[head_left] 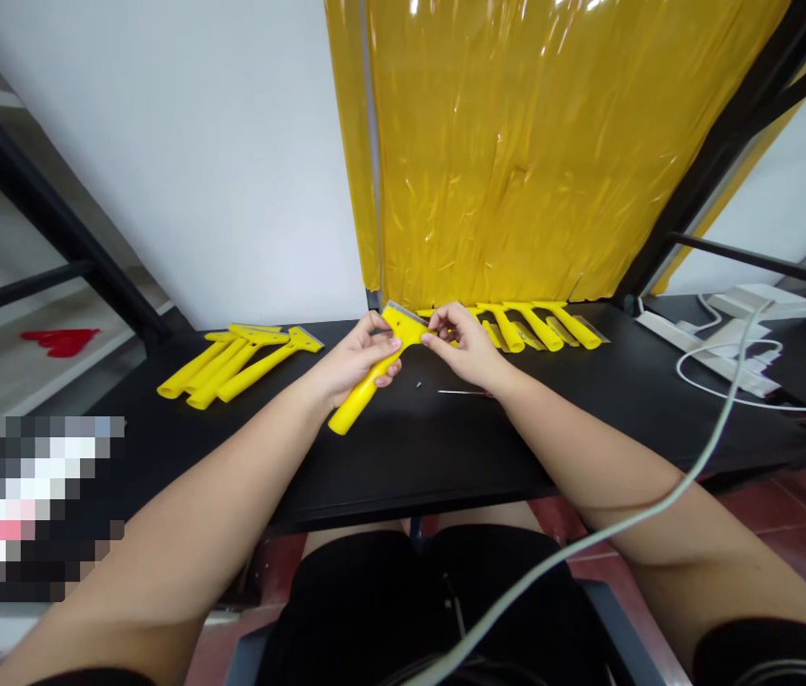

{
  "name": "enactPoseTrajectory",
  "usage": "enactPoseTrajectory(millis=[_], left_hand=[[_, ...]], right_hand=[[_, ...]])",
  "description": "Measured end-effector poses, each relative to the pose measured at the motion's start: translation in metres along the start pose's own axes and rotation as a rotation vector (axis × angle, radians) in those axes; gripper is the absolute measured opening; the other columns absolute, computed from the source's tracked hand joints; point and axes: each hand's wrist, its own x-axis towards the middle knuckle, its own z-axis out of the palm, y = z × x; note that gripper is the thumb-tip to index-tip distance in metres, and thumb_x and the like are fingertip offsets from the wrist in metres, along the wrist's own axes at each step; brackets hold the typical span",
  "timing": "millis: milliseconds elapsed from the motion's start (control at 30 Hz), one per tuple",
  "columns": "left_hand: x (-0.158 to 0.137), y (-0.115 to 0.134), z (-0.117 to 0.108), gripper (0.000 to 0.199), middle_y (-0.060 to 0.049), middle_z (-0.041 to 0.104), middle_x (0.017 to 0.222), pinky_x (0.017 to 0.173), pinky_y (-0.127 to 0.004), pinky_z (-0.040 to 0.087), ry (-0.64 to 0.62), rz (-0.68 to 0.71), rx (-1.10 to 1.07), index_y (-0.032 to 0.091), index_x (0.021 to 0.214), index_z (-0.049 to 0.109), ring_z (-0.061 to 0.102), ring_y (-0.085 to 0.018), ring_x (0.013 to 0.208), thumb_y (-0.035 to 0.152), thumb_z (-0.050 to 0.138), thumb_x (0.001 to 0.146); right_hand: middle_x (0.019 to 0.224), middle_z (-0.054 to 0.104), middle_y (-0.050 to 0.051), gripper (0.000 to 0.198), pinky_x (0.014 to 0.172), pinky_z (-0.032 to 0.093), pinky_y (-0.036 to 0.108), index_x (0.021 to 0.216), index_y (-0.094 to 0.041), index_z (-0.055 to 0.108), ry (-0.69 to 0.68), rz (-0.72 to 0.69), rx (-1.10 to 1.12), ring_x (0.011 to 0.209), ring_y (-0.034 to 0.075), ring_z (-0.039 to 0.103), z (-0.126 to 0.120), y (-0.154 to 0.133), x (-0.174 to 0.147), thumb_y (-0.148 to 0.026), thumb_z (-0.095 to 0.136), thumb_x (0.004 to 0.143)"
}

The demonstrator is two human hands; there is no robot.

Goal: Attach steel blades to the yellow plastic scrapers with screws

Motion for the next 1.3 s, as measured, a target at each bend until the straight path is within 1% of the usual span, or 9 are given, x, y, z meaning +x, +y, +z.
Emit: enactPoseTrajectory(millis=[133,233,367,467,533,600,733,933,1300], left_hand=[[0.0,0.001,0.001,0.047,0.004,0.062,0.083,0.042,-0.014,0.038,0.027,-0.009,0.005,0.026,0.1,0.04,0.061,-0.009,0.057,0.027,0.084,0.082],[0.002,0.001,-0.001,0.048,0.004,0.062,0.082,0.041,-0.014,0.039,0.083,-0.04,0.011,0.026,0.1,0.04,0.061,-0.01,0.056,0.027,0.084,0.081],[0.004,0.001,-0.008,0.048,0.004,0.058,0.076,0.042,-0.014,0.037,0.197,-0.063,0.019,0.025,0.098,0.041,0.06,-0.011,0.055,0.025,0.084,0.079],[0.005,0.002,-0.015,0.049,0.004,0.058,0.079,0.041,-0.014,0.036,0.263,-0.072,0.007,0.025,0.098,0.041,0.059,-0.011,0.054,0.024,0.085,0.077],[0.006,0.003,-0.019,0.05,0.003,0.059,0.08,0.041,-0.014,0.036,0.284,-0.074,0.003,0.026,0.098,0.041,0.059,-0.011,0.054,0.023,0.086,0.075],[0.006,0.003,-0.022,0.051,0.003,0.059,0.081,0.041,-0.014,0.036,0.298,-0.071,0.0,0.025,0.098,0.041,0.058,-0.01,0.054,0.023,0.086,0.075],[0.007,0.003,-0.024,0.049,0.002,0.06,0.082,0.041,-0.014,0.036,0.325,-0.074,0.001,0.025,0.098,0.042,0.058,-0.01,0.054,0.021,0.085,0.075],[0.006,0.002,-0.023,0.049,0.002,0.06,0.081,0.042,-0.015,0.038,0.32,-0.064,0.016,0.025,0.098,0.042,0.059,-0.011,0.055,0.022,0.085,0.075],[0.005,0.003,-0.016,0.047,0.003,0.059,0.079,0.042,-0.015,0.038,0.306,-0.063,0.04,0.025,0.099,0.042,0.059,-0.011,0.054,0.022,0.084,0.077]], right_hand=[[0.09,0.051,0.0,0.027,0.065,0.042,0.03,0.095,-0.023,0.055,0.008,0.093,0.061,0.071,0.014,0.045,0.003,0.006,0.002,-0.039,0.074,0.084],[0.081,0.05,-0.002,0.03,0.062,0.04,0.029,0.093,-0.022,0.055,-0.053,0.175,0.028,0.067,0.013,0.044,-0.011,0.005,0.004,-0.044,0.074,0.084],[0.075,0.055,-0.003,0.031,0.061,0.038,0.028,0.086,-0.02,0.06,-0.464,0.329,-0.137,0.065,0.013,0.048,-0.049,-0.001,0.003,-0.044,0.08,0.078],[0.075,0.06,-0.003,0.037,0.061,0.037,0.028,0.085,-0.02,0.067,-0.792,0.502,-0.295,0.065,0.013,0.052,-0.074,0.0,0.0,-0.039,0.091,0.064],[0.074,0.063,-0.002,0.033,0.061,0.037,0.029,0.082,-0.02,0.07,-0.932,0.594,-0.388,0.065,0.014,0.055,-0.082,0.001,-0.001,-0.035,0.092,0.061],[0.073,0.066,-0.001,0.023,0.061,0.039,0.03,0.079,-0.021,0.072,-0.988,0.637,-0.444,0.066,0.015,0.058,-0.084,0.002,-0.002,-0.03,0.088,0.065],[0.073,0.069,0.001,0.009,0.062,0.043,0.03,0.077,-0.02,0.071,-0.942,0.575,-0.44,0.067,0.017,0.061,-0.074,0.0,-0.002,-0.024,0.079,0.073],[0.073,0.069,0.001,0.013,0.061,0.048,0.029,0.09,-0.021,0.061,-0.539,0.377,-0.202,0.059,0.014,0.063,-0.046,0.005,-0.003,-0.034,0.064,0.092],[0.072,0.069,0.0,0.014,0.062,0.045,0.027,0.09,-0.02,0.062,-0.544,0.289,-0.252,0.059,0.013,0.062,-0.031,0.004,-0.004,-0.033,0.067,0.092]])
